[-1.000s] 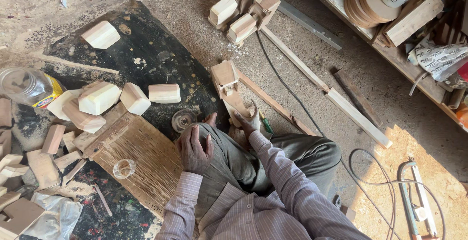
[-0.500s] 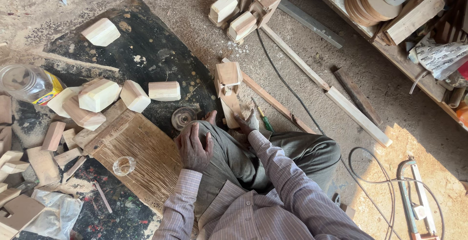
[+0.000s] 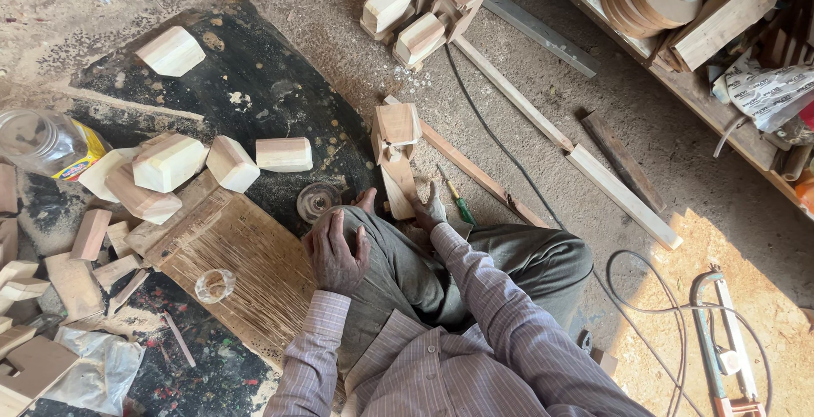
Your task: The person sits on the workshop floor and applies a substance from a small container onto wooden blocks by hand, rubbing it over the block surfaces. They set treated blocks aside with other finished blocks, sort through scattered wood pieces, and briefly handle a small wooden box frame.
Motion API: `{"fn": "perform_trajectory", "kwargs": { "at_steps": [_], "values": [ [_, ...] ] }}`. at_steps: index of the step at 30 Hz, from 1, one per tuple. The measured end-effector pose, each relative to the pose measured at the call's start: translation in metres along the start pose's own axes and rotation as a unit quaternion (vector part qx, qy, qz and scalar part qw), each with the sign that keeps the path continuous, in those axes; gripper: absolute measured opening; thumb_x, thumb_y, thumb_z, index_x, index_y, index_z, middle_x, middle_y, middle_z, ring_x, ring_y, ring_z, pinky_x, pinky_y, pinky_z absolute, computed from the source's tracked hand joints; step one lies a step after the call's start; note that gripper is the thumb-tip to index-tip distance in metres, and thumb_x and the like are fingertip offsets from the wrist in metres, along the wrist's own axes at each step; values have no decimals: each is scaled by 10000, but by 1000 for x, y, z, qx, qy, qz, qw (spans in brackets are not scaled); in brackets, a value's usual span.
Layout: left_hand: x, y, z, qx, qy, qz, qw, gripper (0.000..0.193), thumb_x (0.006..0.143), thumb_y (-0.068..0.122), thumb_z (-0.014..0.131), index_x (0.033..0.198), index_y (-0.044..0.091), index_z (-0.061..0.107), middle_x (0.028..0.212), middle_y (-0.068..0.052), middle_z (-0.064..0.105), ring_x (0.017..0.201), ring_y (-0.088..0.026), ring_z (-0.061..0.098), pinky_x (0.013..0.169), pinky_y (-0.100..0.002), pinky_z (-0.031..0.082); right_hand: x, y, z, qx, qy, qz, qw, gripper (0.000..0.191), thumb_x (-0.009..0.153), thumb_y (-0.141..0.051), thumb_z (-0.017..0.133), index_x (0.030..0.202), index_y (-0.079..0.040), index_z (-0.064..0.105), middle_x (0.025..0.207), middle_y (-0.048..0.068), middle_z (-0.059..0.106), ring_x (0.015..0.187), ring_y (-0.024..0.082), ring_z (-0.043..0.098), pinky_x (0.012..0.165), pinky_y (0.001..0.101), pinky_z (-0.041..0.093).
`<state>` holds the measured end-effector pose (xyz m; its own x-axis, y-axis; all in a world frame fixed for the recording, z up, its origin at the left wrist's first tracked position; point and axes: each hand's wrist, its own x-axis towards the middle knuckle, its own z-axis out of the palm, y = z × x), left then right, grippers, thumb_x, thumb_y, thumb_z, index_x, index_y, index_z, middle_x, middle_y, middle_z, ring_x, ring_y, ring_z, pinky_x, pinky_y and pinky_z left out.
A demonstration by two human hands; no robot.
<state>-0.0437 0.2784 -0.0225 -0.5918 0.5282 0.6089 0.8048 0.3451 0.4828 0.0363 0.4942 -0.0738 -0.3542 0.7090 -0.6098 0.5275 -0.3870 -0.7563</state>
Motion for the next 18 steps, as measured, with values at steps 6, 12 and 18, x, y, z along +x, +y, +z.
{"fn": "perform_trajectory", "kwargs": {
  "at_steps": [6,12,18],
  "values": [
    [4,3,-6,-2,3,2,1000,558,998,276,659,1440,2,457,1358,-183,562,1259,-321,575,1057,-515,428,-4,1,-5,-11,-44,-6,999,1111,901,-603,663,1637,-224,-77,1068,189,756,736,259,756,572,354,601],
    [6,3,-8,21,15,-1,1000,518,997,295,678,1390,0,515,1327,-194,596,1222,-353,597,1030,-498,458,-3,6,-13,-173,11,-101,980,1081,912,-571,681,1618,-156,-24,1175,229,721,916,275,719,725,380,573],
    [6,5,-11,29,7,22,999,532,1023,282,691,1415,-34,518,1331,-200,589,1228,-360,596,1041,-519,479,-12,-60,-156,96,141,-269,948,863,930,-354,649,1592,-101,156,1092,132,709,853,203,686,758,358,618]
  ]
}}
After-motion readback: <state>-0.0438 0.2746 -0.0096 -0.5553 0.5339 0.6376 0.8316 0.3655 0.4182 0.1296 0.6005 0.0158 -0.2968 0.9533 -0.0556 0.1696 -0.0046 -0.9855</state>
